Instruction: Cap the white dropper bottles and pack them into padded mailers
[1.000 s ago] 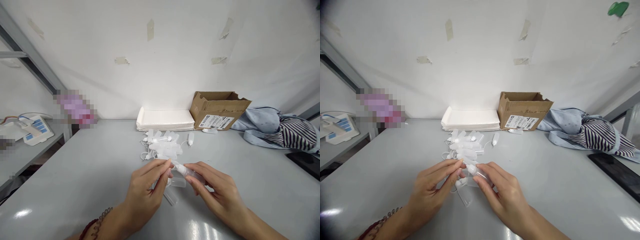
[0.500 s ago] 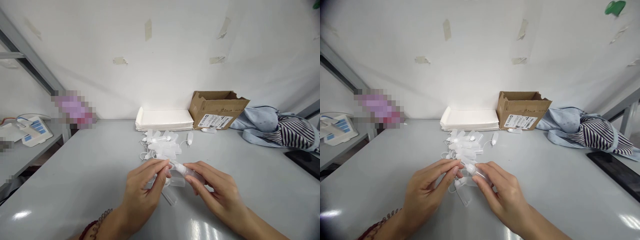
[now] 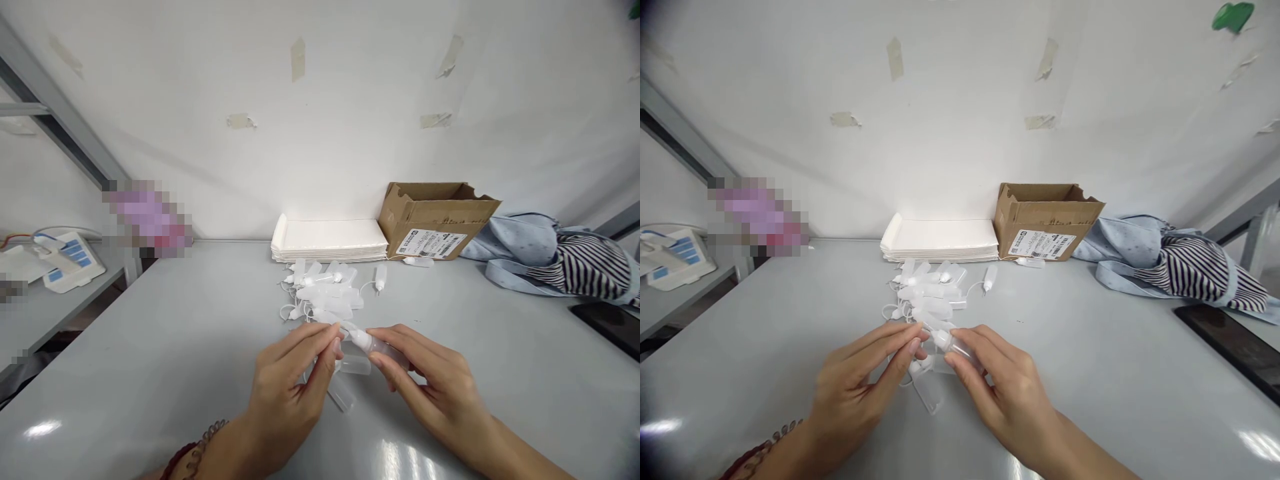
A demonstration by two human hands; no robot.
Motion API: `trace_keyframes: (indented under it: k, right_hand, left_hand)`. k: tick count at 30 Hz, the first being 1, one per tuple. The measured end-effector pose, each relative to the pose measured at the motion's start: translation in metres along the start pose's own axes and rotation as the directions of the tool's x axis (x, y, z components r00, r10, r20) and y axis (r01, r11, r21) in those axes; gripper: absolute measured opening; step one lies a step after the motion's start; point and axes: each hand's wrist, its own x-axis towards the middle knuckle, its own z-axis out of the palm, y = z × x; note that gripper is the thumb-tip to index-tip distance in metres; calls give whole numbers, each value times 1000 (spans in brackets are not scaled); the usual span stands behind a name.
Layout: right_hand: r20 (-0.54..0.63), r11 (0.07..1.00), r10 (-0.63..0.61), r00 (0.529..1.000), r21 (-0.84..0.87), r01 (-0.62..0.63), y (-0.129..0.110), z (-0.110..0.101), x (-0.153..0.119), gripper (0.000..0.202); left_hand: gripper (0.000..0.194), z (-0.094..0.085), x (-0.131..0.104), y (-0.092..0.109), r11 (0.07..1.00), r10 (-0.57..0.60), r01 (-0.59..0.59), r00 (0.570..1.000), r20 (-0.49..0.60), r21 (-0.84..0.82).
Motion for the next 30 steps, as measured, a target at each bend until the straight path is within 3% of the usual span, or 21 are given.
trace_keyframes:
  k: [12, 18, 23, 30]
  right_hand:
    - [22, 1000, 7, 1000, 15, -8, 1, 2, 0, 19]
    - [-7, 1000, -2, 1000, 7, 2, 4, 2, 2, 18]
    - [52, 990, 114, 992, 82, -118, 9, 3, 3, 17]
    - [64, 983, 139, 988, 113, -146, 7, 1, 5, 17]
  left_hand:
    - [29, 3, -4, -4, 998, 59, -59, 998, -9, 35]
    - [33, 5, -7, -10, 946, 212, -210, 977, 20, 245]
    - [28, -1, 2, -9, 987, 48, -42, 998, -31, 156]
    - [30, -5, 5, -11, 991, -10, 3, 998, 56, 131]
